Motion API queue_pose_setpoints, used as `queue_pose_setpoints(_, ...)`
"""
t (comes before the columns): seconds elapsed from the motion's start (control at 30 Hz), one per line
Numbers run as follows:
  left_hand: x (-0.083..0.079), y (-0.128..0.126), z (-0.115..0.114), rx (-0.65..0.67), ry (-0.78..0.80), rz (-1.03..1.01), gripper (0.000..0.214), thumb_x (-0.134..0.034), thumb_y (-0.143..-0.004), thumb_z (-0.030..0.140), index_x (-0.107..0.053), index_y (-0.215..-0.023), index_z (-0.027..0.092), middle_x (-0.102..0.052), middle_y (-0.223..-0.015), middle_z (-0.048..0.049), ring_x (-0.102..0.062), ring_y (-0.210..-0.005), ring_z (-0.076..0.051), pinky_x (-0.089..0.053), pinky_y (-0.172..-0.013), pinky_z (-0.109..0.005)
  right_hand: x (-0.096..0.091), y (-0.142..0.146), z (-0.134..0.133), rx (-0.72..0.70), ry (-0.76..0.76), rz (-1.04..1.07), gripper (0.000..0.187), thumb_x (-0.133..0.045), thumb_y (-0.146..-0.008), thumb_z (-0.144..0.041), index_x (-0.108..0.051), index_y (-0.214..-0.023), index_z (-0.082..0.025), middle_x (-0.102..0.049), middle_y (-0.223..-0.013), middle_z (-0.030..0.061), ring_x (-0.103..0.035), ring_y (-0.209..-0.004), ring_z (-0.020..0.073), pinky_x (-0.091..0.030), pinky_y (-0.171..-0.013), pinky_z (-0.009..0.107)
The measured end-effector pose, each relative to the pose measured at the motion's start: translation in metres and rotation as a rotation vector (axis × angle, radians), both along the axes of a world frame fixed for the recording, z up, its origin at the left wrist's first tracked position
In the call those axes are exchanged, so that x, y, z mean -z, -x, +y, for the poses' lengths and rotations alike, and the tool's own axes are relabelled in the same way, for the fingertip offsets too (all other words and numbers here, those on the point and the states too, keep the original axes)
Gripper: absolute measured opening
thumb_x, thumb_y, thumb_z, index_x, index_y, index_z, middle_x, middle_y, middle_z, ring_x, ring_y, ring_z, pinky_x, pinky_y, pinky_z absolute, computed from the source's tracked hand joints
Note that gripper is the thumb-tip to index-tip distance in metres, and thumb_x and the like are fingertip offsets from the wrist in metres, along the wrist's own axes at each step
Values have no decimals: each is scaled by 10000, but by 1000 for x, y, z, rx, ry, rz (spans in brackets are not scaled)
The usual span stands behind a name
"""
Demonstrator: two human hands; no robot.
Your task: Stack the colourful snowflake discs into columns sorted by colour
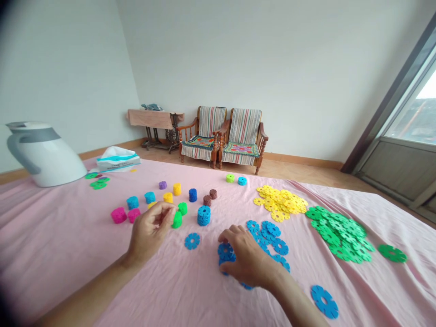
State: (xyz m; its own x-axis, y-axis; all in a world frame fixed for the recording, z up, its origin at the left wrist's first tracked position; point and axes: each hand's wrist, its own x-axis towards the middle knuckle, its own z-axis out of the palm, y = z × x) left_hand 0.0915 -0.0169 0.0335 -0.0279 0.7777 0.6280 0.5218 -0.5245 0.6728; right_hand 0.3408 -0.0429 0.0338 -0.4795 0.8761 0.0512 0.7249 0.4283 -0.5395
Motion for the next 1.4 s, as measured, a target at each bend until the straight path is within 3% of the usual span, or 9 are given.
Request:
queue_pose_setpoints(0.17,2,-10,-9,161,23,132,139,-482,-866,233,-540,-756,170,-478,-585,47,-441,-505,-79,-347,-496,-190,9,3,5,91,-76,-33,235,-610,-708,-225,-608,-940,-188,-570,-940,66,-516,-896,209,-394,-806,343)
queue_pose_setpoints(0.4,15,-28,-19,401,147,313,73,-521,-826,170,-565,-768,170,-505,-644,25,-474,-566,-94,-374,-513,-192,16,8,10,107,-147,201,229,-520,-761,-210,-578,-982,-199,-596,-882,31,-576,-747,138,-435,-696,266)
queue_pose_setpoints(0.5,19,-31,-20,442,142,370,79,-557,-800,144,-600,-857,178,-546,-781,-11,-530,-685,-120,-443,-621,-220,24,-14,23,278,-214,188,158,-473,-797,-279,-595,-850,-192,-607,-766,19,-558,-646,138,-423,-616,263)
queue_pose_setpoints(0.63,21,-36,-21,490,155,465,325,-617,-772,147,-578,-1086,222,-571,-1017,-46,-530,-983,-184,-429,-892,-313,42,-52,37,513,-292,192,254,-422,-819,-348,-570,-685,-190,-588,-630,15,-534,-579,153,-399,-567,269)
queue_pose_setpoints(0.77,16,-47,-23,424,230,585,408,-638,-746,180,-548,-1139,236,-559,-1088,-56,-494,-1061,-226,-400,-941,-353,51,-67,37,573,-352,217,273,-409,-834,-360,-579,-707,-187,-603,-657,30,-553,-609,169,-399,-589,281)
queue_pose_setpoints(1.0,3,-65,-14,323,354,788,87,-584,-690,167,-566,-767,203,-544,-831,-28,-559,-810,-202,-432,-708,-283,49,-64,35,438,-401,208,263,-393,-859,-320,-573,-721,-187,-585,-686,34,-559,-648,165,-399,-632,277)
queue_pose_setpoints(1.17,9,-71,-5,287,358,811,179,-564,-603,146,-487,-754,206,-532,-819,-28,-550,-788,-213,-413,-671,-289,51,-66,35,431,-411,206,258,-391,-859,-301,-569,-713,-186,-574,-679,29,-552,-642,159,-397,-633,270)
queue_pose_setpoints(1.4,8,-75,-13,264,365,776,246,-552,-572,164,-426,-777,216,-510,-828,-15,-532,-790,-208,-420,-671,-296,50,-66,35,422,-413,209,247,-406,-843,-289,-573,-697,-180,-580,-668,31,-550,-622,154,-395,-610,263)
